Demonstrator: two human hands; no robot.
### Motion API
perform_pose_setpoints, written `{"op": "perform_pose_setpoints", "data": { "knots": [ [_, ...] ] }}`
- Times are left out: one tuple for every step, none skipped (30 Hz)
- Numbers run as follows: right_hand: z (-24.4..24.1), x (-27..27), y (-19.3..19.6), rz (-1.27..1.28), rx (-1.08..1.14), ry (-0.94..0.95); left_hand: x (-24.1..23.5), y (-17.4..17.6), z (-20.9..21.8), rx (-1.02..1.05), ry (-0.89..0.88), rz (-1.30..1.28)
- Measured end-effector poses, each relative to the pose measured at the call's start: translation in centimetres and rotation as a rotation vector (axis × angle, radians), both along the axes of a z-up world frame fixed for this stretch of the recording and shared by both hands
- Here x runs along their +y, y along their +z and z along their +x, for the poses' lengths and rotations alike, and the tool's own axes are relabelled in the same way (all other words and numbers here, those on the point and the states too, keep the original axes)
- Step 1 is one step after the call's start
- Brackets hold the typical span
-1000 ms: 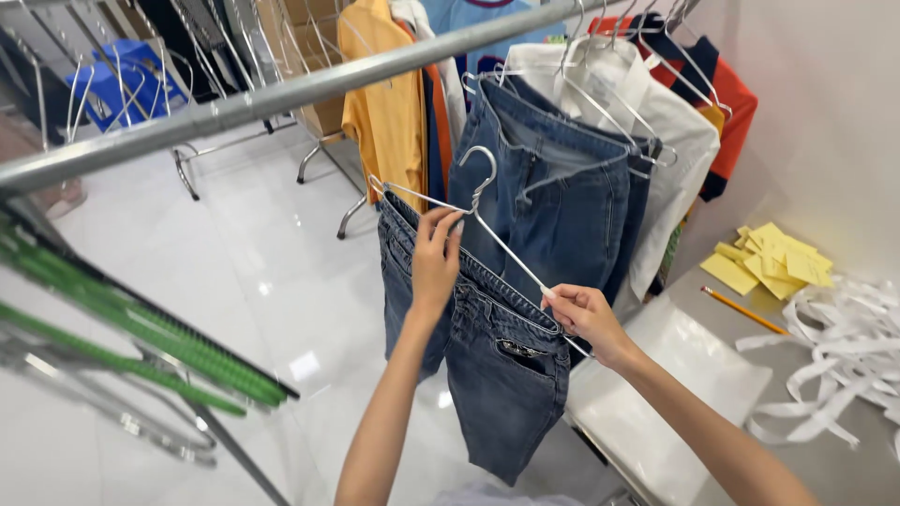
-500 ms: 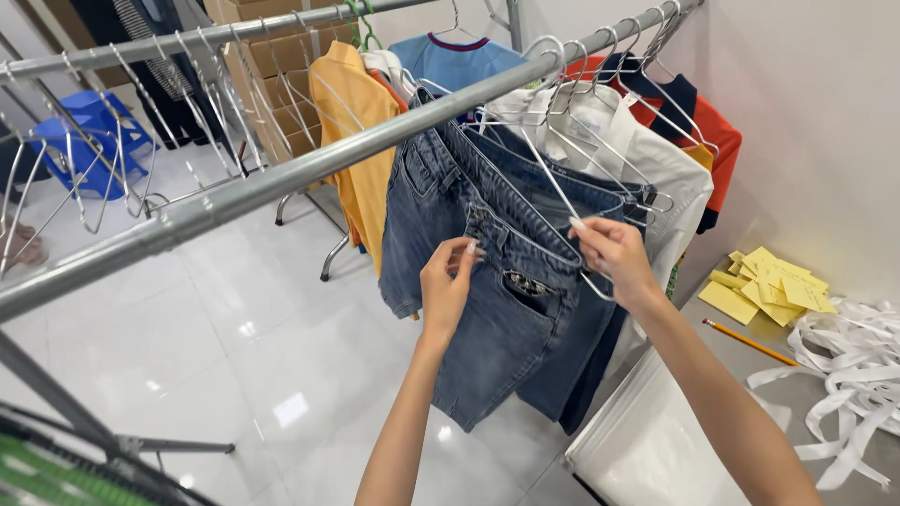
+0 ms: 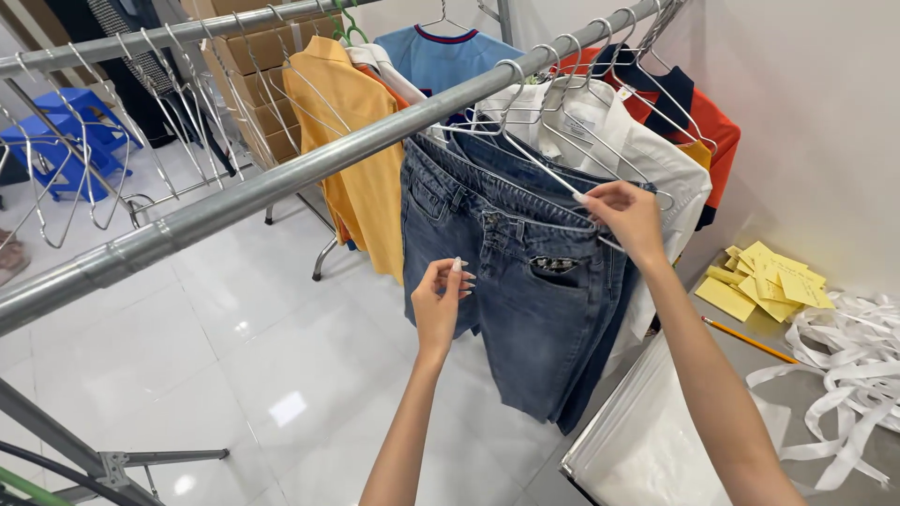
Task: The person picks up folded denim shorts, places them on a hanger, and hangs them on a clothing rack. They repeat this process with a pair of denim jeans and a pair of navy blue shorts, using different hangers for each item.
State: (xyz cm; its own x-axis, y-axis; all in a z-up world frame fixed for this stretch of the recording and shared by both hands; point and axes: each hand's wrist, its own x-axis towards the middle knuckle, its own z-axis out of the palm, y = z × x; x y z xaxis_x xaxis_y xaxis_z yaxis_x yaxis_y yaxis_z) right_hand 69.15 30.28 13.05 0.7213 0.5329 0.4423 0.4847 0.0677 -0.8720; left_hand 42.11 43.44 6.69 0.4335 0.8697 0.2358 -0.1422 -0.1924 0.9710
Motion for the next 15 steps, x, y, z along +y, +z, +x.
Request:
{"op": "perform_pose_setpoints", "data": {
  "knots": [
    [0.3,-0.5,-0.3,0.0,0.001,-0.004,-0.1,0.0,0.1,0.001,-0.004,0.0],
    [0.6,-1.0,-0.6,-0.009,-0.104,-0.069,-0.3,-0.1,0.2,-0.001,-0.001,-0.019],
    [0.9,-1.6,-1.0,-0.019,-0.209,-0.132,-0.5,-0.2,0.3,-0.002,0.003,-0.038],
    [0.6,-2.2,-1.2,-0.019,-0.211,-0.138,-0.5,-0.2,0.3,-0.004,-0.002,-0.037],
    [0.2,-2.8,-1.3,0.007,-0.233,-0.171,-0.6,-0.2,0.3,-0.013,-0.008,-0.045],
    [-0.1,-3.4,-1.5,0.036,-0.256,-0.204,-0.6,-0.2,0.2,-0.023,-0.012,-0.05],
    [-0.6,-4.3,-1.2,0.039,-0.258,-0.208,-0.6,-0.1,0.2,-0.026,-0.016,-0.047],
    [-1.2,-5.2,-0.8,0.058,-0.315,-0.259,-0.5,0.0,-0.1,-0.039,-0.002,-0.044],
    [-1.8,-6.1,-0.5,0.078,-0.371,-0.31,-0.4,0.0,-0.4,-0.052,0.012,-0.042],
    [-2.5,-7.0,-0.1,0.081,-0.372,-0.312,-0.7,0.3,-0.7,-0.054,0.01,-0.039],
    [-3.2,-7.9,0.2,0.097,-0.385,-0.302,-1.0,0.5,-1.1,-0.072,0.03,-0.036],
    [-4.0,-8.9,0.5,0.111,-0.396,-0.293,-1.4,0.7,-1.5,-0.089,0.049,-0.035],
    [-4.9,-9.7,0.9,0.112,-0.396,-0.297,-1.8,0.9,-1.9,-0.089,0.045,-0.034],
    [-5.8,-10.7,1.1,0.128,-0.391,-0.265,-2.4,1.0,-2.3,-0.108,0.071,-0.021],
    [-6.8,-11.7,1.4,0.143,-0.386,-0.232,-3.0,1.0,-2.7,-0.126,0.096,-0.009]
  ]
}}
